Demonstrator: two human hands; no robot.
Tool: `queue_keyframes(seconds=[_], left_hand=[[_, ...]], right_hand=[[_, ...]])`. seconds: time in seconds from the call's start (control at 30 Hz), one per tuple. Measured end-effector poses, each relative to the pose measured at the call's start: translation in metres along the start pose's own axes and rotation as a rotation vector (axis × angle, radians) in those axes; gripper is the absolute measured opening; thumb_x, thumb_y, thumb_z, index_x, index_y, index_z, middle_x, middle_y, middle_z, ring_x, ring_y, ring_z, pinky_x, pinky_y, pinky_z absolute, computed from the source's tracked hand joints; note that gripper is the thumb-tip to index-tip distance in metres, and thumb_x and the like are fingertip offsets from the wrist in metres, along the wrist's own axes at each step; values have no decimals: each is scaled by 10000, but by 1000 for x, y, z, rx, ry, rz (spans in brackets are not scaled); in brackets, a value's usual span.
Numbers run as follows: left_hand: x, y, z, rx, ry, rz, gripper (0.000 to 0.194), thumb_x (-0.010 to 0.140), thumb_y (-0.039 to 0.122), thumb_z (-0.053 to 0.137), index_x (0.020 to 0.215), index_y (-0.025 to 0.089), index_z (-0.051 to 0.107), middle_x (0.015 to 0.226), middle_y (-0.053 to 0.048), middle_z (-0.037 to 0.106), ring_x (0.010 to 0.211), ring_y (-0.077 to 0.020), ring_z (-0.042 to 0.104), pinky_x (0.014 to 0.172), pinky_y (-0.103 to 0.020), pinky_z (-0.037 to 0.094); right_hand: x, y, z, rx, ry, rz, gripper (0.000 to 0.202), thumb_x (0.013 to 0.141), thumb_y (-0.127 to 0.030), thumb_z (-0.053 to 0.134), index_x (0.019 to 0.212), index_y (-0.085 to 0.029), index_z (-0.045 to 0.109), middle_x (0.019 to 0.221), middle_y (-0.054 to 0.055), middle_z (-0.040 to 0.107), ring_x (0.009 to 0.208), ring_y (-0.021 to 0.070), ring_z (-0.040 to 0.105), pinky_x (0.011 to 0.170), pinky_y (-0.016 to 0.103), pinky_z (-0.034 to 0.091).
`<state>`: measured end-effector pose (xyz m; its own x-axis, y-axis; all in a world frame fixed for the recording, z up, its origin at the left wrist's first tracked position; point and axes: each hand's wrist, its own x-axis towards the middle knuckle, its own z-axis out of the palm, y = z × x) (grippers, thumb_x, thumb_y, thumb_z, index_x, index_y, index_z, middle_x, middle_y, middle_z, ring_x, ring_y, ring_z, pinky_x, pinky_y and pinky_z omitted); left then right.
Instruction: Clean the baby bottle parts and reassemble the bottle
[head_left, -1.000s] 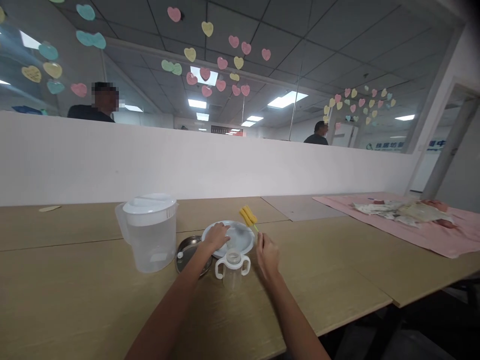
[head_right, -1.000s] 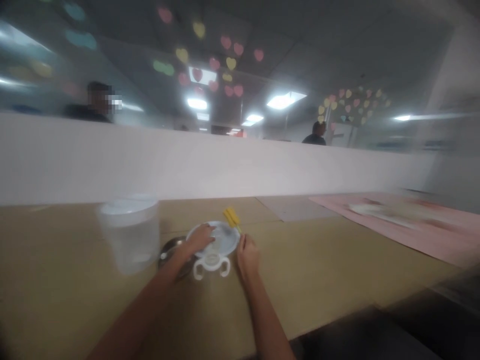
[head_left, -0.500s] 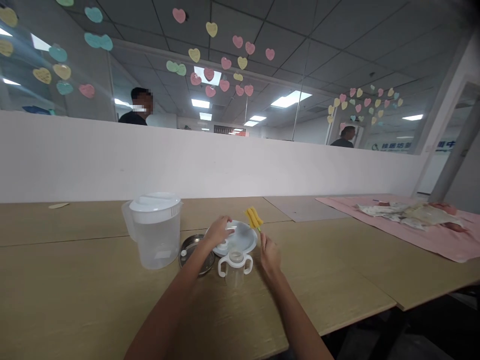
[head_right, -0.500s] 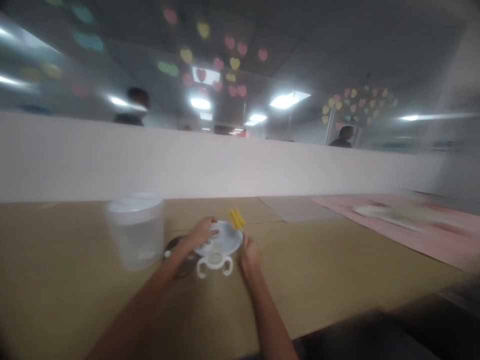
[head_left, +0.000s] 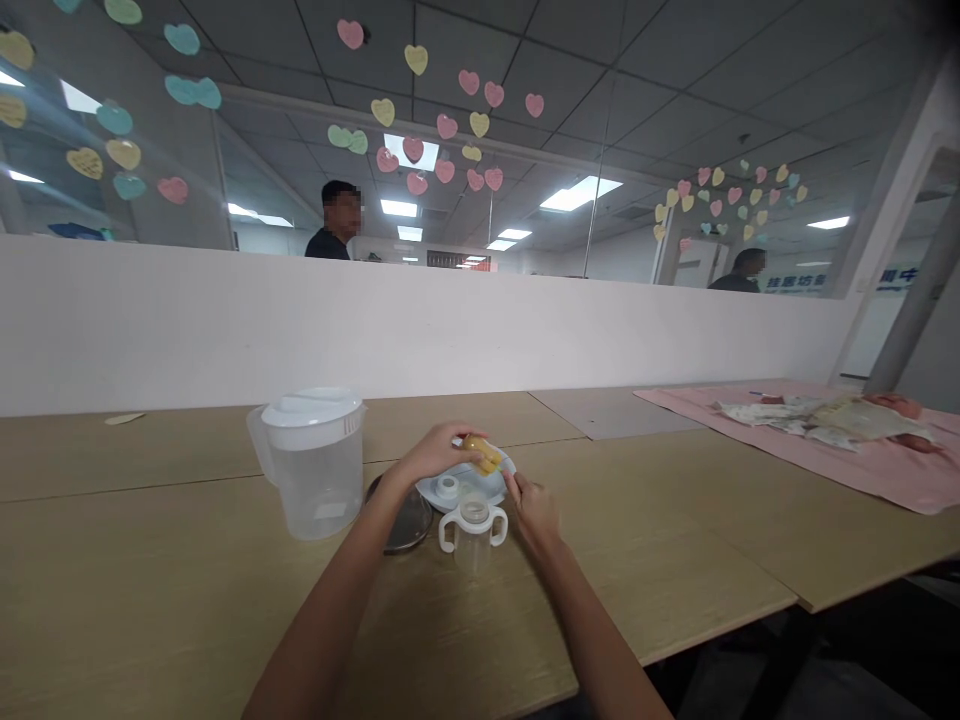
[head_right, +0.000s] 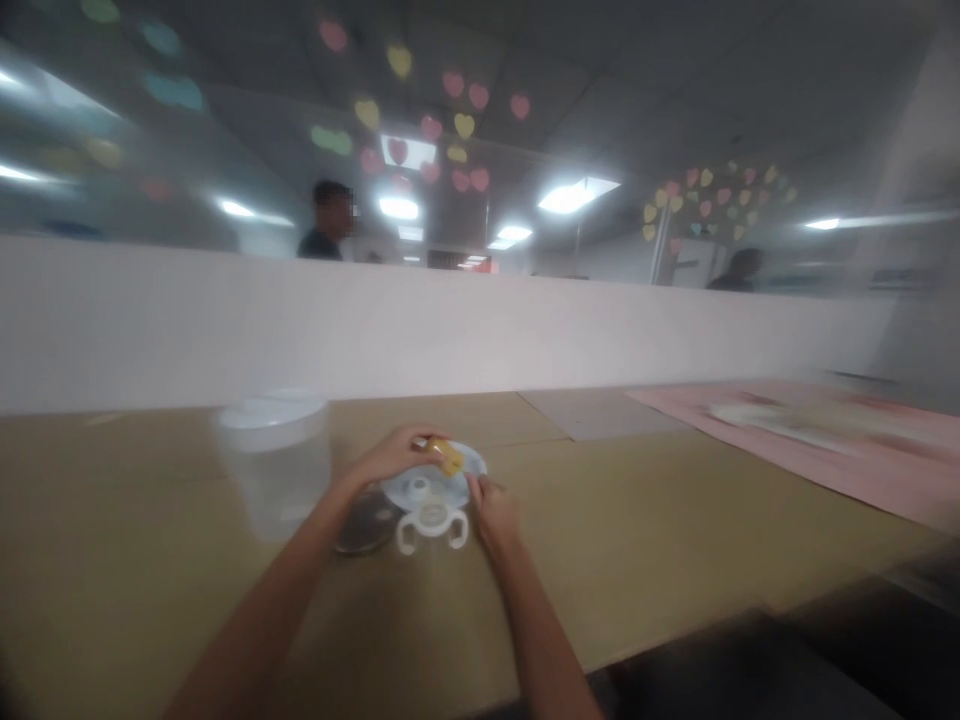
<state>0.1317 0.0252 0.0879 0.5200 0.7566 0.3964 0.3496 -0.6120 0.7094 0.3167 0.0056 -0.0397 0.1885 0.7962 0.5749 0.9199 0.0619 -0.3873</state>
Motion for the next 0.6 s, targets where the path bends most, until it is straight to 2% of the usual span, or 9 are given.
queue_keyframes(seconds=[0.07, 0.23, 0.37, 0.43, 0.5, 0.6], left_hand=[[-2, 8, 5, 0, -25, 2, 374, 670, 292, 686, 1024, 171, 675, 1065, -67, 665, 928, -200, 605, 796, -273, 487], [-4, 25, 3, -3, 34, 91, 356, 639, 244, 716, 992, 208, 698, 1100, -45, 661, 980, -205, 597, 863, -292, 466], [-6, 24, -4, -49, 32, 89, 374, 621, 242, 728, 991, 199, 700, 1114, -55, 658, 1006, -217, 596, 891, -313, 459], [-7, 20, -5, -64, -1, 55, 393, 614, 256, 736, 997, 181, 698, 1072, -66, 676, 968, -221, 614, 862, -313, 475], [-7, 18, -5, -37, -18, 28, 403, 602, 253, 745, 994, 172, 699, 1030, -68, 691, 927, -221, 628, 824, -307, 491], [-6, 21, 0, 61, 23, 34, 382, 580, 224, 760, 956, 175, 713, 1000, -60, 701, 894, -218, 635, 817, -307, 492]], right_hand=[[-1, 1, 1, 0, 37, 5, 505, 949, -465, 284, 716, -181, 632, 641, 57, 633, 517, 117, 511, 491, 226, 215], [-1, 2, 7, 106, 90, -29, 588, 960, -467, 169, 793, -179, 653, 628, 57, 625, 508, 120, 498, 488, 228, 224], [-3, 5, 11, 130, 174, -94, 665, 948, -507, 112, 747, -168, 647, 623, 65, 617, 518, 128, 496, 501, 232, 239], [-3, 5, 9, 120, 215, -73, 679, 942, -524, 114, 693, -162, 631, 605, 67, 607, 513, 127, 486, 507, 233, 243], [-3, 4, 7, 110, 206, -16, 652, 943, -521, 145, 685, -163, 624, 605, 65, 608, 510, 123, 478, 504, 231, 238], [-2, 1, 6, 117, 118, 81, 575, 951, -488, 202, 761, -174, 645, 639, 61, 629, 510, 119, 484, 492, 228, 223]])
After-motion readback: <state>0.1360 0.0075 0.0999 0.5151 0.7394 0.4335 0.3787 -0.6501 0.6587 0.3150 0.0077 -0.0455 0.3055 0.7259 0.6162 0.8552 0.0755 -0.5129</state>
